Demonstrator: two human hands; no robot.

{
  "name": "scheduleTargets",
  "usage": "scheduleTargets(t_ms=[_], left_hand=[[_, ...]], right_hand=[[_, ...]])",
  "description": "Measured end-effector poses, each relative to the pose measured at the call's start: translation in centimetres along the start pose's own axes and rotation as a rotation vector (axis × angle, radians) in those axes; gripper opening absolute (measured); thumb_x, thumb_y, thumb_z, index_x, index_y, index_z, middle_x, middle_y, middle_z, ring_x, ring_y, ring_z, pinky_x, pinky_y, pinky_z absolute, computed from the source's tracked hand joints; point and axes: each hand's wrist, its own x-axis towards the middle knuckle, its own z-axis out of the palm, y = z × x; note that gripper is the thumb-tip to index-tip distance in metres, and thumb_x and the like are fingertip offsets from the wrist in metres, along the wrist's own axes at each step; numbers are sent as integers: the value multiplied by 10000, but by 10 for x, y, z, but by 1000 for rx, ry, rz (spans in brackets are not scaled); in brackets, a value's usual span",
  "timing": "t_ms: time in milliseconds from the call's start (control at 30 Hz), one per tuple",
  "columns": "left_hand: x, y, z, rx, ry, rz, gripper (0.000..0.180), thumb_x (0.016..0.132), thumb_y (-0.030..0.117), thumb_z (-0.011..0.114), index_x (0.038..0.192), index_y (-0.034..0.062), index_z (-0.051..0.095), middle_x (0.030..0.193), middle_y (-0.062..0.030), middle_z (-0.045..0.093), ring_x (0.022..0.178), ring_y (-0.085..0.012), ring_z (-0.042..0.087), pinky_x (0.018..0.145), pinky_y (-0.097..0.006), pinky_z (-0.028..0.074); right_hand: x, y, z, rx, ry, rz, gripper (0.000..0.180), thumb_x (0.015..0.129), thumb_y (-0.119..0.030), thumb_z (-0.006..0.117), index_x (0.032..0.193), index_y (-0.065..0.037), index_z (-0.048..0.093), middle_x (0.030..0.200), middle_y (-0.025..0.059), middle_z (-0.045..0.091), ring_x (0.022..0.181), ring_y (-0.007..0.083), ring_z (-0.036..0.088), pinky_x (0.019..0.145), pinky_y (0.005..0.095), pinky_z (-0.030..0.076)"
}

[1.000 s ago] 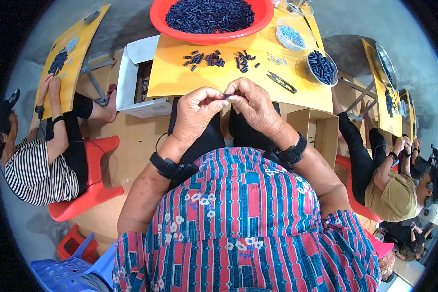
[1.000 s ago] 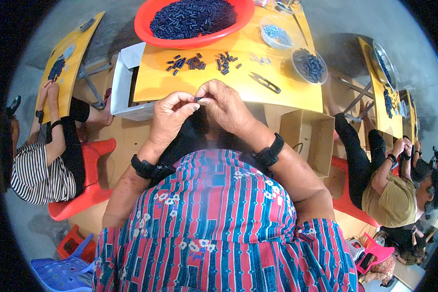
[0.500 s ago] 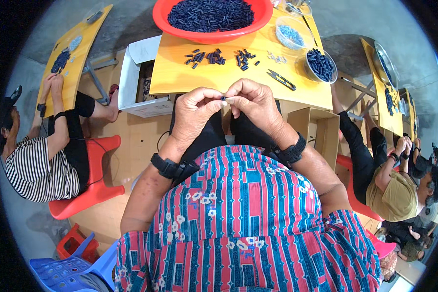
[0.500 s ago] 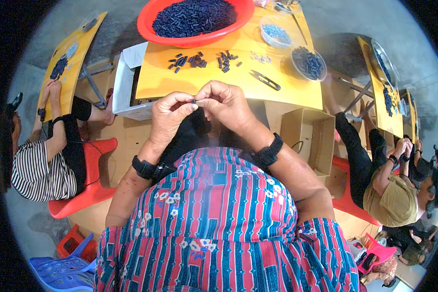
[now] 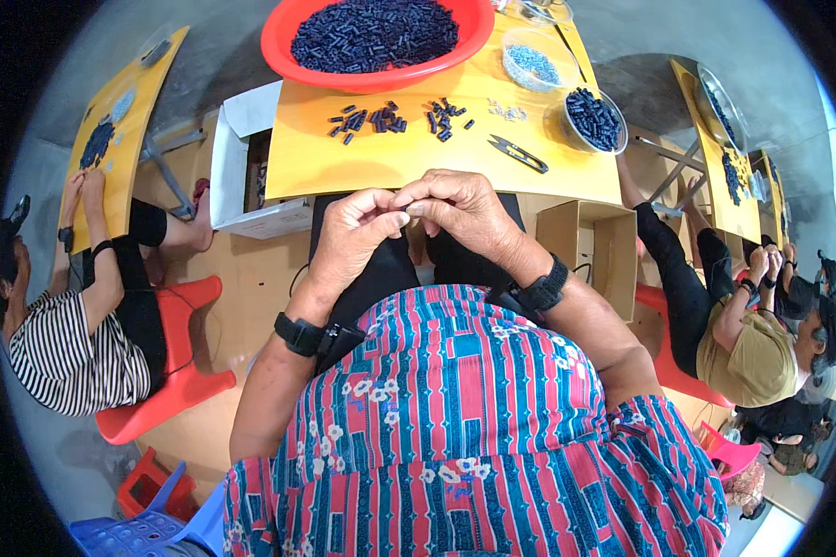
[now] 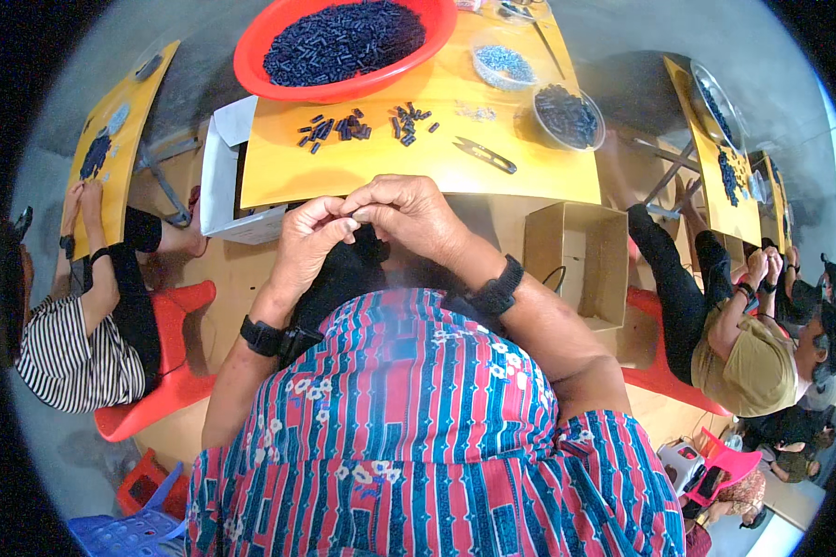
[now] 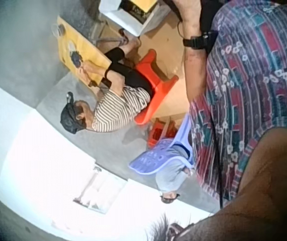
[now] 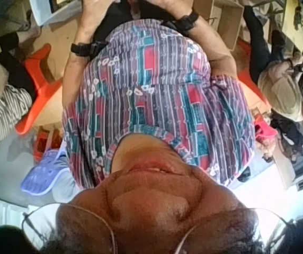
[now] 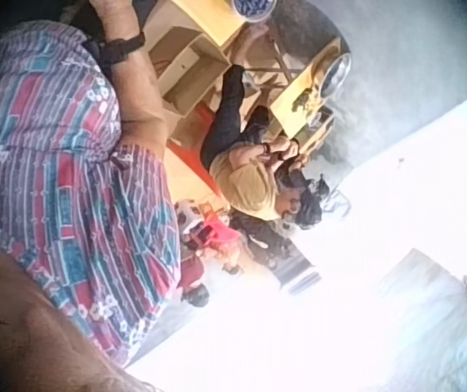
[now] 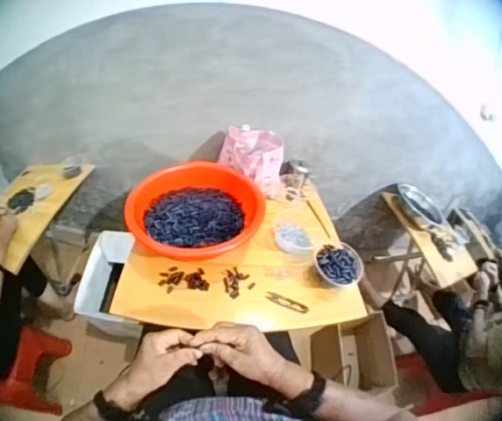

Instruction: Assembling small blue plastic components into white caps by hand at a workshop table.

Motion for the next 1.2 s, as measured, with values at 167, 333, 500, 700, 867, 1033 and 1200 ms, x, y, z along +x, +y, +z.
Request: scheduleTargets(t_ms=[167,333,500,700,867,1033,1200], left_hand=[[0,1,0,-4,-17,-31,129,853,58,670,953,-20,650,824,-1,632,711,-49,564,654,-204,480],[1,7,1,133,-38,-69,135,822,31,694,941,-18,655,792,4,632,717,-41,551,660,-204,476],[0,2,-5,340,-15,-12,113,807,12,693,914,-6,663,794,-7,647,721,-47,577,656,-211,485],[-8,-10,-12,340,75,-22,119,793,-18,691,908,2,665,818,-31,662,718,-63,604,675,-205,498],[-7,-4,-7,344,66,14,107,796,-10,692,899,3,664,820,-34,661,711,-68,607,656,-205,496],[-9,-2,-7,363,68,26,111,783,5,705,888,4,667,804,-36,658,688,-69,600,629,-202,486],[-10,0,-4,358,85,40,113,771,8,713,875,8,670,783,-33,652,669,-65,590,612,-199,478]], right_hand=[[-1,3,-2,-9,-10,-20,143,823,14,653,918,-69,720,772,31,643,671,93,592,594,235,492],[-2,5,-5,-66,-38,-58,163,805,22,661,914,-81,723,796,36,667,722,128,618,666,249,504],[1,8,-15,-273,-15,-155,123,787,4,657,886,-46,710,802,72,676,778,180,652,713,284,514],[3,16,-43,-544,228,-24,82,803,-27,665,877,-11,697,819,78,675,773,151,646,703,265,509],[16,26,-70,-762,451,-10,85,788,-41,675,866,-23,705,799,71,668,671,130,621,638,258,501],[30,15,-83,-904,450,-124,121,736,-165,673,830,-104,720,827,124,656,781,309,630,724,391,506],[51,22,-97,-914,488,-46,110,789,-94,677,876,-41,719,792,116,650,708,223,648,665,316,512]])
